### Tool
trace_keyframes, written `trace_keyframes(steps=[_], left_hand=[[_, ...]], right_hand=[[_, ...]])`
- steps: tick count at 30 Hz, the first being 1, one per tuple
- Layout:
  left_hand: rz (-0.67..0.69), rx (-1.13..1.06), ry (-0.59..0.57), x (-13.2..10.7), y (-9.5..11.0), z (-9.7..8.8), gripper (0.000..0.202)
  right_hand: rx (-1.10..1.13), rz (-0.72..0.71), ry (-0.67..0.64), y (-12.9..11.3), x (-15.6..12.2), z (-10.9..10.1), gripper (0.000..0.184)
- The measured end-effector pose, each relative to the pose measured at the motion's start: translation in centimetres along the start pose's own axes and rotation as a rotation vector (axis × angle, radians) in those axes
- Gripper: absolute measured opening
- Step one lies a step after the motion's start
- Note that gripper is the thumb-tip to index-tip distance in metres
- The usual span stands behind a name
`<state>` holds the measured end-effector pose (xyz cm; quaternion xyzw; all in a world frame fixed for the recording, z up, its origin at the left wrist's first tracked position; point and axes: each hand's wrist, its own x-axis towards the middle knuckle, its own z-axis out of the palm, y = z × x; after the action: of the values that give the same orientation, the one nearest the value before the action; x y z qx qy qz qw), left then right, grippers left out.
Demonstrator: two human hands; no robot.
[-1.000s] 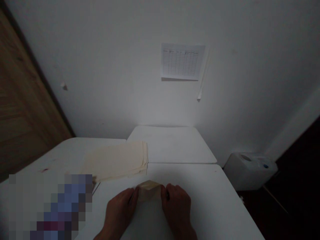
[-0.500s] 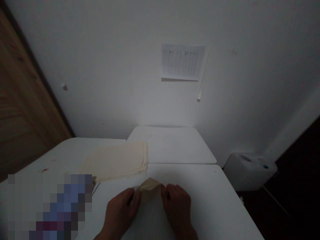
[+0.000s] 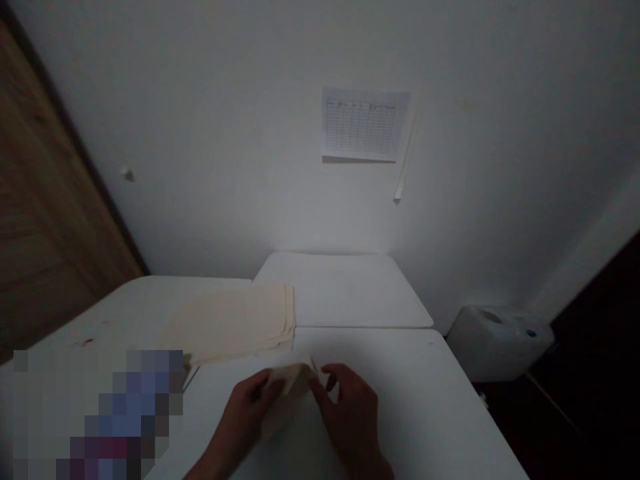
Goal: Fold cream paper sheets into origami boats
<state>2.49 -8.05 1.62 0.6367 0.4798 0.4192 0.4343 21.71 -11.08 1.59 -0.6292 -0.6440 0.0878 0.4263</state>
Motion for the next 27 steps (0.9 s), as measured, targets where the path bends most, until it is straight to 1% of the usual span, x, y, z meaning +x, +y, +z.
trace_keyframes(steps=[2,4,7,11,14,17,21,24,27], left_hand=[[-0.026,-0.064,0.019,0.06,-0.26,0.04,0.040],[-0.049,-0.106,0.008,0.06,-0.33,0.14,0.042],[-0.063,-0.143,-0.037,-0.04,-0.10,0.42,0.043],[-0.031,-0.102,-0.059,-0.08,0.20,0.69,0.043],[-0.020,-0.055,-0.068,0.01,0.05,0.74,0.045],[-0.019,-0.055,-0.072,0.06,-0.17,0.74,0.047],[-0.052,-0.110,-0.039,0.06,-0.08,0.59,0.045],[-0.070,-0.157,0.013,0.11,-0.01,0.33,0.040],[-0.044,-0.097,0.045,0.18,-0.19,0.14,0.036]], right_hand=[[0.053,0.048,-0.043,-0.06,-0.04,0.33,0.026],[0.094,0.064,-0.096,-0.09,-0.08,0.67,0.022],[0.139,0.062,-0.155,-0.15,-0.09,0.97,0.030],[0.197,0.066,-0.164,-0.33,-0.01,0.87,0.040],[0.250,0.084,-0.174,-0.41,0.07,0.75,0.041],[0.299,0.099,-0.174,-0.34,0.18,0.73,0.041],[0.282,0.110,-0.157,-0.13,0.47,0.56,0.040],[0.231,0.096,-0.188,0.12,0.64,0.38,0.040],[0.202,0.090,-0.233,0.39,0.66,0.39,0.039]])
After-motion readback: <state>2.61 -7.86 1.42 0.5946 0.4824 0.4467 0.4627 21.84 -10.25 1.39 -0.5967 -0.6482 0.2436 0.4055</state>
